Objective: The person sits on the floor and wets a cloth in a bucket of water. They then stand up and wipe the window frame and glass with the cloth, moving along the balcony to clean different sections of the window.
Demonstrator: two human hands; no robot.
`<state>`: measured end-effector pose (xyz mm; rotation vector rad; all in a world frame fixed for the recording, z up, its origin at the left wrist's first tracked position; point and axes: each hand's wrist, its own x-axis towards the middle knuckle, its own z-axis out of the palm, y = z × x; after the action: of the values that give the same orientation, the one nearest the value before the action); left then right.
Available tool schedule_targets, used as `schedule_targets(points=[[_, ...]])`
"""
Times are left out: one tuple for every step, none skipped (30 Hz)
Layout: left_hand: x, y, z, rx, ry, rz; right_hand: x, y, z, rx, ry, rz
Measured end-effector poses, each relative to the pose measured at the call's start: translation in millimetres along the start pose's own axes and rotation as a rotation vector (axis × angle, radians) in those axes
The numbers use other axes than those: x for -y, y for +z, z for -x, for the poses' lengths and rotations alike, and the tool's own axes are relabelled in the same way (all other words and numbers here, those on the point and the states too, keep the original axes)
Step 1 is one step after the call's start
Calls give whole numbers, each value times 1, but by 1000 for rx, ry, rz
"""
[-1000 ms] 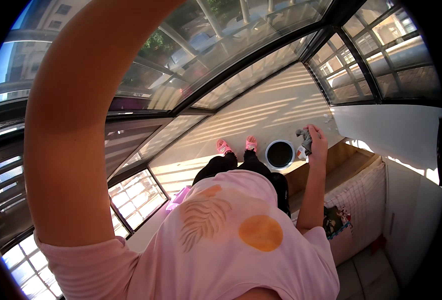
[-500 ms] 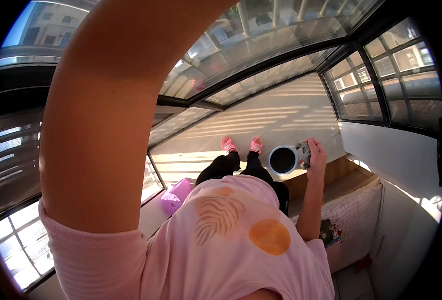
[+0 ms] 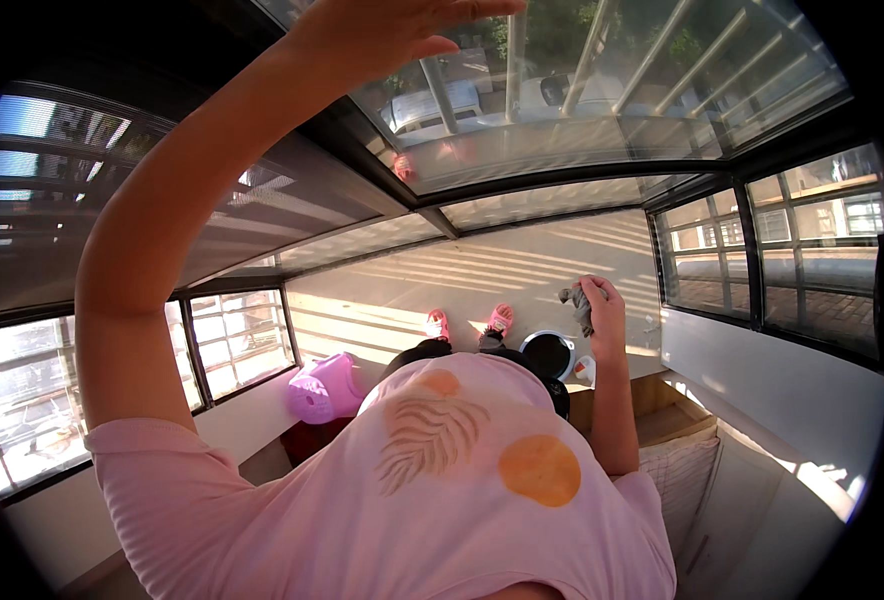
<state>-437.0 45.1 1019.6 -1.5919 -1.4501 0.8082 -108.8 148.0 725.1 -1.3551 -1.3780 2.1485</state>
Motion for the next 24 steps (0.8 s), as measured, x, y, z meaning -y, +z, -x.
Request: schedule_targets(points=[[0, 0, 0, 2, 12, -9, 3, 8, 1, 8, -4, -2], [1, 1, 0, 4, 25, -18, 5, 16, 2, 17, -7, -5], [1, 2, 1, 8, 38, -28, 6, 23, 5, 26, -10, -9], [1, 7, 1, -26, 44, -37, 7, 32, 6, 37, -12, 1], [0, 8, 1, -63, 29, -77, 7, 40, 8, 49, -13, 11], [-1, 9, 2, -97, 15, -117, 8, 48, 9, 62, -14, 21], [-1, 8, 1, -136, 6, -156, 7, 54, 9, 69, -25, 20], [0, 6, 1, -83, 40, -139, 5, 59, 9, 77, -35, 19], [2, 4, 1, -82, 41, -153, 5, 65, 9, 86, -46, 19], [3, 1, 4, -78, 43, -167, 4, 72, 10, 94, -43, 19], [3, -1, 7, -73, 45, -182, 5, 79, 10, 103, -40, 20], [3, 0, 8, -94, 37, -172, 5, 87, 10, 112, -37, 21], [3, 3, 10, -118, 26, -164, 6, 98, 14, 127, -32, 61], [5, 6, 15, -137, 13, -163, 10, 115, 16, 149, -31, 102], [1, 6, 26, -223, -30, 60, 12, 131, 18, 172, -31, 143], [-11, 9, 32, -339, -76, 290, 0, 137, 7, 204, -164, 195], [-21, 5, 44, -435, -113, 518, 1, 152, 8, 217, -295, 383], [-28, 2, 64, -529, -176, 711, 8, 170, 8, 259, -364, 444], [-33, -2, 91, -620, -244, 902, 15, 189, 7, 255, -492, 517], [-34, -3, 115, -712, -413, 906, 23, 209, 6, 258, -623, 588], [-38, -3, 138, -801, -582, 908, 32, 227, 2, 257, -751, 631], [-50, 4, 162, -769, -879, 1083, 43, 245, -3, 256, -883, 671], [-59, 9, 181, -723, -1180, 1245, 55, 265, -4, 235, -998, 712], [-64, 5, 189, -702, -1299, 1371, 65, 283, -4, 214, -1110, 752]])
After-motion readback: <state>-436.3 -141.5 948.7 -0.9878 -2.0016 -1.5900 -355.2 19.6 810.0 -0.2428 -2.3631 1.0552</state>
